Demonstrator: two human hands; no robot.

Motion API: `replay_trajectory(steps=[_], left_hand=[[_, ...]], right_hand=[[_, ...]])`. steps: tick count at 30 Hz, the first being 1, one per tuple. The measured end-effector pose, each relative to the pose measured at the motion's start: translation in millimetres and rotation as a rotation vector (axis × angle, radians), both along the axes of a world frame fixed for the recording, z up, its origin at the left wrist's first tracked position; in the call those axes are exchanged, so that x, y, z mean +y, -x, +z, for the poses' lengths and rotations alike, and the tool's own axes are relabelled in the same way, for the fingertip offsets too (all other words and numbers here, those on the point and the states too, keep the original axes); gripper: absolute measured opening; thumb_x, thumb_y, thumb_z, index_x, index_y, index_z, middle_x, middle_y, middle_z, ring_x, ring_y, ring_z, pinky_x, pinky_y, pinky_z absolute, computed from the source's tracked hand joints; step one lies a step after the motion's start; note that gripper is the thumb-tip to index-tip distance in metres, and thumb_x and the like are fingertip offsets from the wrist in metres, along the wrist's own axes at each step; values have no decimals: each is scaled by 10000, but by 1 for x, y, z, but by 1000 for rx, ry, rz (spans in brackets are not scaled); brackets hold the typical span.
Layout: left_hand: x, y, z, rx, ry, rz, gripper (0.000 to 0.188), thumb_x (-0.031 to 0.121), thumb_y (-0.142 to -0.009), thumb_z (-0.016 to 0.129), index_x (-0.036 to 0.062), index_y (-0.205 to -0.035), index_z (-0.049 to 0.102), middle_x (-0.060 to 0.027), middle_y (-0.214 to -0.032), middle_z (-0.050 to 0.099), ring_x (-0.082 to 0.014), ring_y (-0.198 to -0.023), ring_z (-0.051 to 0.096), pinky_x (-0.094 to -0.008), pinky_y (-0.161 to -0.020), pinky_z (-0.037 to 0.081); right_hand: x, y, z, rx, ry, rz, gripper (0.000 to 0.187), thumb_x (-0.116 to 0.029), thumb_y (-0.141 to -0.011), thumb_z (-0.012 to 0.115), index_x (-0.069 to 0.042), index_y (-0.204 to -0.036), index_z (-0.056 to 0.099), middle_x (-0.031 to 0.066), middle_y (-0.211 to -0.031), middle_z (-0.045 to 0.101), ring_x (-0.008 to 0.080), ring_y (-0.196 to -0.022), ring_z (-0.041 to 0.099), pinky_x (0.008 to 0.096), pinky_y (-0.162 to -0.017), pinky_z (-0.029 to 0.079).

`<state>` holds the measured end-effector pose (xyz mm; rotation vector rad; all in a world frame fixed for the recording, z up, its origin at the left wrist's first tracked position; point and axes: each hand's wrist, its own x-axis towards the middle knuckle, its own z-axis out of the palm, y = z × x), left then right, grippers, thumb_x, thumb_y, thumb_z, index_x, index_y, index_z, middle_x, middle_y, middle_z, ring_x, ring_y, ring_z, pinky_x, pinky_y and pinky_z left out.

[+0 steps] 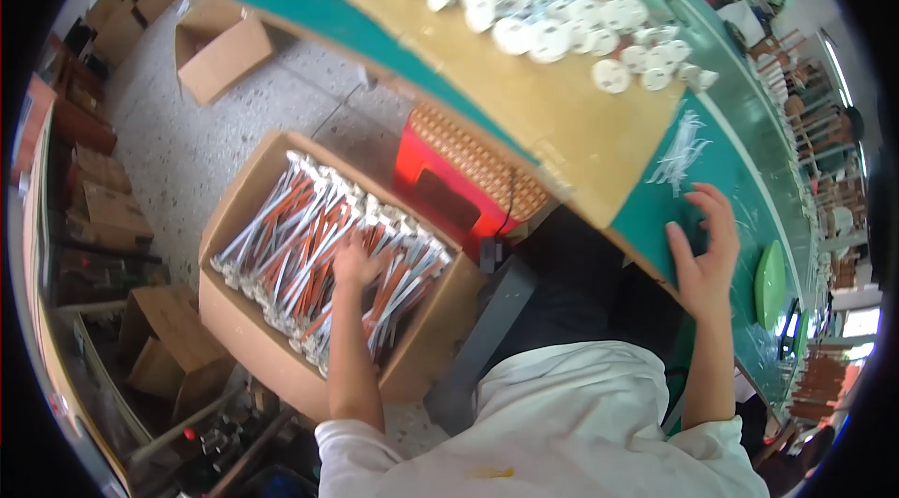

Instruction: Bundling LED light strips with attached bases using ties and placing them into a cardboard box.

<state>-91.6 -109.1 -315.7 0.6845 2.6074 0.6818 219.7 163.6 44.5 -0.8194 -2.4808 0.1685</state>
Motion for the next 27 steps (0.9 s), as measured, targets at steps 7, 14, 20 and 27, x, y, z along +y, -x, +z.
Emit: replay_trajectory(steps=[7, 14, 20, 27], left_hand=[[31, 7, 179, 498, -823, 118, 95, 26, -853, 610, -37, -924, 602, -202, -1029, 623, -287, -916, 618, -357, -806, 497], [83, -30, 338, 709, -899, -93, 93, 35, -895, 609, -39, -839, 600, -87, -761, 638, -137, -670, 588, -289, -638, 494], [56, -3, 228, 531, -431, 77, 258, 232, -815, 719, 2, -903, 642, -157, -781, 648, -282, -696, 635, -365, -661, 507], [-54, -110, 105, -36, 814, -264, 655, 546, -712, 710, 38, -1107, 593, -204, -1144, 602, -378, -1070, 575, -506, -812, 493]], right_hand=[[0, -36, 25, 7, -21, 164, 417, -91, -684, 765, -37, -1061, 594, 186, -1222, 520, 355, -1088, 554, 413, -898, 463], [34, -64, 100, -65, -198, 306, 327, -56, -652, 763, -48, -946, 619, 170, -1119, 584, 333, -967, 592, 414, -816, 487], [28, -124, 81, -38, -106, 285, 237, 10, -667, 700, -2, -882, 601, 195, -1045, 600, 352, -903, 589, 418, -786, 476], [31, -145, 5, -2, 83, 112, 138, 42, -707, 646, 36, -836, 599, 203, -1022, 603, 362, -893, 581, 415, -779, 471]])
